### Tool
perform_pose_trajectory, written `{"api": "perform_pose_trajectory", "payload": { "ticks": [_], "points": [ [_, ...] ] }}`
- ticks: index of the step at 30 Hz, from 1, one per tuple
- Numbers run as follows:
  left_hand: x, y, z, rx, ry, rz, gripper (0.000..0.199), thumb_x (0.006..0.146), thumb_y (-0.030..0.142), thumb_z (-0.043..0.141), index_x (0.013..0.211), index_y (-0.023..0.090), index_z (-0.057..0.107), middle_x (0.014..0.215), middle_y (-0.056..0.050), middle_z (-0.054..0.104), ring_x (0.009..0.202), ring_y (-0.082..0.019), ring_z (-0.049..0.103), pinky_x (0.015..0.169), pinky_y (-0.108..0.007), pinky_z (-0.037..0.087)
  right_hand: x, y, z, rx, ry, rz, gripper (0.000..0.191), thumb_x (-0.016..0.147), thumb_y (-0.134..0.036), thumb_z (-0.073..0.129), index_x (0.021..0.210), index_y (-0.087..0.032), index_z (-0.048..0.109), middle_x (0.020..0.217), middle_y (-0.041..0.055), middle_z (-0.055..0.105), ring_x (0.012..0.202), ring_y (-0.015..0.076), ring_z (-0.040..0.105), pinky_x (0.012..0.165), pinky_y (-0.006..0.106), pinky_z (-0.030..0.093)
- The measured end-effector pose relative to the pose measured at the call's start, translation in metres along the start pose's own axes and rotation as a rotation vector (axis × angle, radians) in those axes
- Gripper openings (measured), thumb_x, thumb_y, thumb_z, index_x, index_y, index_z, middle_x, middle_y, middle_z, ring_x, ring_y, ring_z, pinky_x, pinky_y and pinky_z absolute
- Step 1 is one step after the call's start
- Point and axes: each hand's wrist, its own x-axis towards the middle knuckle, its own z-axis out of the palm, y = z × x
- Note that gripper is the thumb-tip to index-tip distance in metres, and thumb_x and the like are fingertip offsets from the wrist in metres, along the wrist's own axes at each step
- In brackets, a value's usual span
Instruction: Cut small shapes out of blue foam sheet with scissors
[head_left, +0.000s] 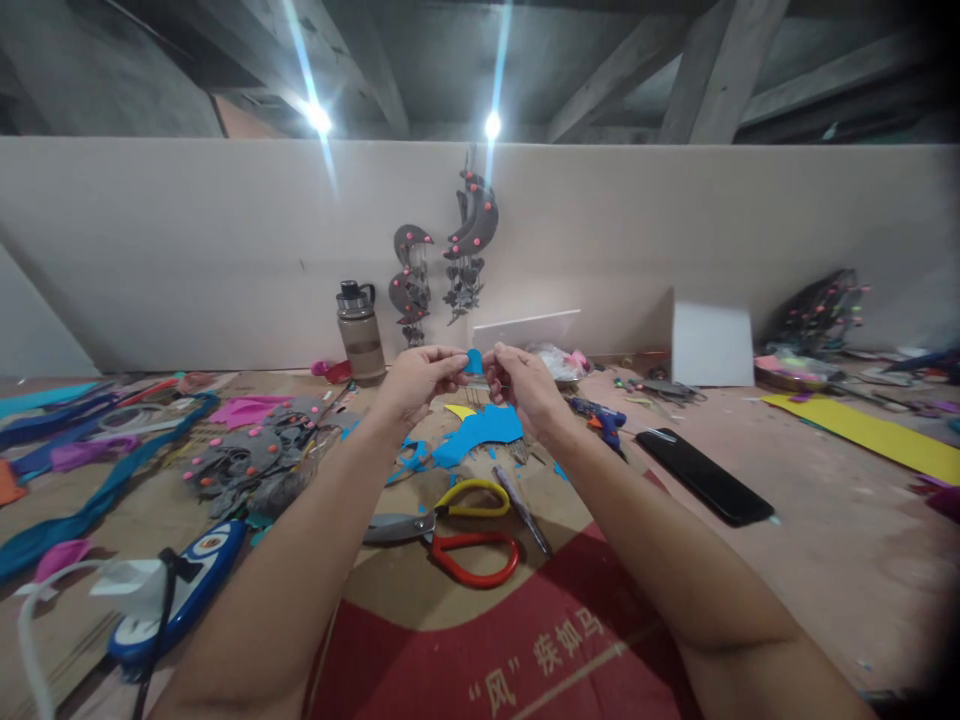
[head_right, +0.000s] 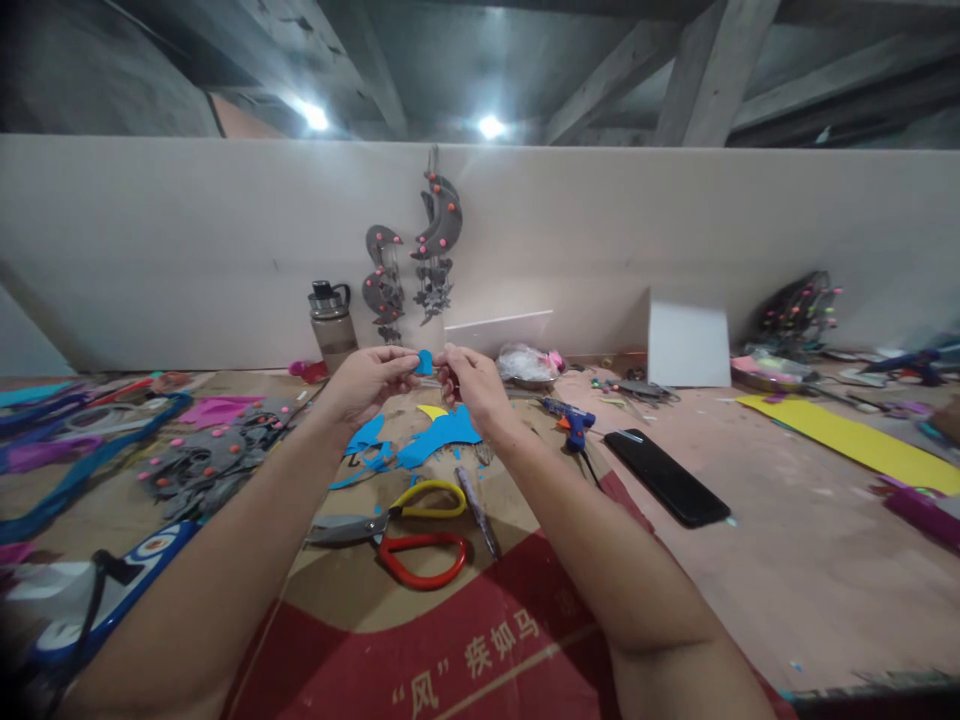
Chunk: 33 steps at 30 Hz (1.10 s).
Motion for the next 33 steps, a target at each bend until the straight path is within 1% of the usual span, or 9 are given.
{"api": "perform_pose_trajectory", "payload": {
  "ticks": [3, 6, 12, 18, 20, 23, 26, 29, 33],
  "points": [
    [0.001, 0.001, 0.002, -0.087, 0.050, 0.002, 0.019, 0.064, 0.021, 0.082, 0.074, 0.011, 0.069, 0.060, -0.001, 0.064, 0.053, -0.007, 0.056, 0.055, -0.020, 0.044, 0.001, 0.003, 0.001, 0.031, 0.001, 0.006, 0.046, 0.068, -0.061, 0.070, 0.077, -0.016, 0.060, 0.060, -0.0048, 0.049, 0.047, 0.0060, 0.043, 0.041, 0.020, 0.033],
    [0.000, 0.001, 0.004, -0.113, 0.063, 0.019, 0.021, 0.063, 0.022, 0.082, 0.075, 0.010, 0.070, 0.061, -0.002, 0.065, 0.053, -0.007, 0.056, 0.056, -0.020, 0.045, 0.001, 0.006, 0.003, -0.008, -0.002, -0.021, 0.046, 0.065, -0.059, 0.073, 0.076, -0.017, 0.059, 0.062, -0.0047, 0.051, 0.048, 0.0063, 0.044, 0.042, 0.020, 0.036],
    [-0.003, -0.001, 0.009, -0.063, 0.075, 0.066, 0.025, 0.060, 0.024, 0.082, 0.077, 0.010, 0.070, 0.064, -0.003, 0.066, 0.057, -0.009, 0.059, 0.058, -0.022, 0.043, -0.003, 0.008, 0.006, -0.202, 0.022, -0.138, 0.033, 0.073, -0.048, 0.068, 0.070, -0.019, 0.054, 0.053, -0.0067, 0.047, 0.045, 0.0077, 0.044, 0.046, 0.022, 0.037],
    [-0.001, -0.001, 0.005, 0.017, 0.050, 0.069, 0.027, 0.061, 0.029, 0.082, 0.078, 0.012, 0.071, 0.064, -0.004, 0.067, 0.058, -0.011, 0.059, 0.057, -0.023, 0.041, -0.002, 0.010, 0.003, -0.394, 0.058, -0.201, 0.026, 0.080, -0.043, 0.059, 0.071, -0.020, 0.052, 0.054, -0.0054, 0.047, 0.049, 0.0108, 0.045, 0.050, 0.025, 0.036],
    [0.000, -0.001, 0.002, 0.054, 0.029, 0.079, 0.027, 0.062, 0.031, 0.082, 0.078, 0.012, 0.071, 0.066, -0.004, 0.068, 0.060, -0.011, 0.060, 0.058, -0.023, 0.042, -0.001, 0.010, 0.001, -0.503, 0.069, -0.264, 0.024, 0.082, -0.041, 0.056, 0.072, -0.020, 0.051, 0.057, -0.0043, 0.048, 0.054, 0.0119, 0.045, 0.053, 0.025, 0.036],
    [0.001, -0.001, -0.002, 0.090, 0.009, 0.101, 0.026, 0.063, 0.032, 0.083, 0.079, 0.014, 0.072, 0.069, -0.003, 0.069, 0.064, -0.011, 0.062, 0.062, -0.024, 0.044, -0.002, 0.008, -0.002, -0.687, 0.084, -0.417, 0.019, 0.085, -0.035, 0.054, 0.074, -0.019, 0.052, 0.065, -0.0015, 0.052, 0.062, 0.0136, 0.047, 0.060, 0.027, 0.037],
    [0.000, -0.001, -0.004, 0.096, -0.015, 0.098, 0.027, 0.063, 0.031, 0.083, 0.080, 0.015, 0.072, 0.070, -0.003, 0.069, 0.064, -0.011, 0.062, 0.065, -0.025, 0.046, -0.004, 0.005, -0.004, -0.822, 0.092, -0.526, 0.015, 0.088, -0.031, 0.052, 0.078, -0.019, 0.053, 0.072, 0.0009, 0.055, 0.068, 0.0152, 0.048, 0.064, 0.028, 0.037],
    [0.000, 0.000, -0.003, 0.097, -0.026, 0.096, 0.028, 0.063, 0.031, 0.083, 0.082, 0.014, 0.073, 0.071, -0.003, 0.069, 0.063, -0.011, 0.062, 0.066, -0.026, 0.047, -0.005, 0.004, -0.005, -0.869, 0.081, -0.547, 0.014, 0.089, -0.029, 0.050, 0.079, -0.020, 0.052, 0.074, 0.0022, 0.056, 0.070, 0.0164, 0.049, 0.066, 0.029, 0.037],
    [0.000, -0.002, -0.001, 0.132, -0.007, 0.141, 0.026, 0.066, 0.032, 0.081, 0.082, 0.014, 0.073, 0.070, -0.004, 0.069, 0.064, -0.011, 0.061, 0.067, -0.026, 0.047, -0.005, 0.004, -0.005, -0.876, 0.081, -0.536, 0.014, 0.090, -0.029, 0.049, 0.080, -0.020, 0.051, 0.077, 0.0028, 0.057, 0.071, 0.0171, 0.049, 0.067, 0.029, 0.037]
  ]
}}
